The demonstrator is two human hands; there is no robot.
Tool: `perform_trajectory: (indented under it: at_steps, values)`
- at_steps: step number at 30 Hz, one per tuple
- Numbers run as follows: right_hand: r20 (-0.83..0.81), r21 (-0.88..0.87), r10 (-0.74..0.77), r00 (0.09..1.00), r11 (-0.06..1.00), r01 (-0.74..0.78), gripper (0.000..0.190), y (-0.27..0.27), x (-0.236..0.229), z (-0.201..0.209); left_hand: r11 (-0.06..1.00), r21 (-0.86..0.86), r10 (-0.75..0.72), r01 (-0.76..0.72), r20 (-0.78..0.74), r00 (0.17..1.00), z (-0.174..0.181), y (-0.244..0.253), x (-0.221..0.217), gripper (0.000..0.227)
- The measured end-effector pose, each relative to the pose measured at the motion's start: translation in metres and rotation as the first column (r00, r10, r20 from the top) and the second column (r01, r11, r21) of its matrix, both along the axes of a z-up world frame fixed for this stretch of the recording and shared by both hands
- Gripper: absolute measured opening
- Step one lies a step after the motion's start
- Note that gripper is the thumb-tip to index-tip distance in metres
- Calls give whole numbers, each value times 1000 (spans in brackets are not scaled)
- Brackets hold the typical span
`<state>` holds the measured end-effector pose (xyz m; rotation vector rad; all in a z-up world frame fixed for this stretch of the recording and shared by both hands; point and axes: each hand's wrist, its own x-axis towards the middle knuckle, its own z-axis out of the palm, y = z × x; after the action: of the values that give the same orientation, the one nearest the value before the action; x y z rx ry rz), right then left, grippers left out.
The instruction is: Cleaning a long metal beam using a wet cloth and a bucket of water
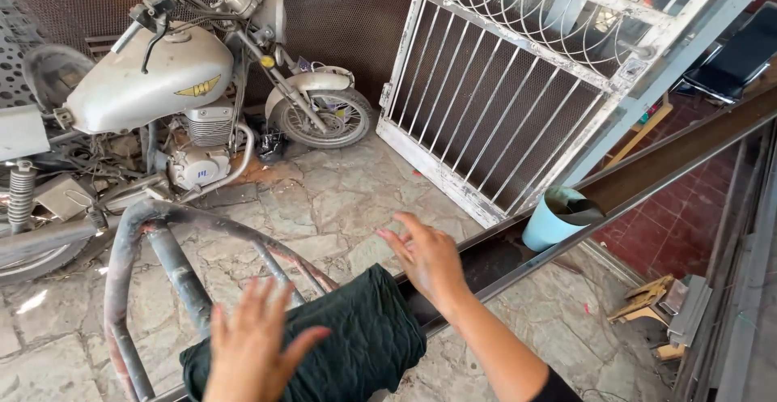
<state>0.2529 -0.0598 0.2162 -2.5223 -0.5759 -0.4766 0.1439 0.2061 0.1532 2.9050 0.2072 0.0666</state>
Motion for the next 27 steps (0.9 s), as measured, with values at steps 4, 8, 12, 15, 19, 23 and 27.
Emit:
perform_trajectory:
  at_steps: [4, 8, 12, 15, 19, 23, 27]
  values:
    - [-114, 205, 29, 993, 979, -5, 37, -36, -49, 17, 901, 434, -228, -17, 505, 832, -69, -43, 9, 120]
    - [106, 230, 335, 936, 908, -351, 42, -83, -77, -19, 889, 441, 10, -125, 254, 967, -73, -64, 16, 115]
    - [-165, 356, 296, 941, 907, -224, 45, -144, -88, -45, 895, 406, 108, -184, 204, 973, -79, -68, 20, 113]
    - [-345, 394, 148, 927, 919, 0, 40, -205, -78, -58, 935, 273, 146, -227, 287, 947, -93, -68, 24, 105]
    - [-617, 251, -230, 752, 849, 465, 41, -305, -51, -78, 946, 164, 256, -280, 151, 955, -94, -69, 35, 97]
    - [-495, 308, -248, 833, 846, 435, 46, -392, -20, -93, 987, 59, 163, -152, -368, 915, -175, 22, 72, 82]
    - [-471, 344, -308, 827, 799, 493, 46, -415, 8, -60, 961, -32, 240, -275, -397, 886, -183, 2, 74, 68]
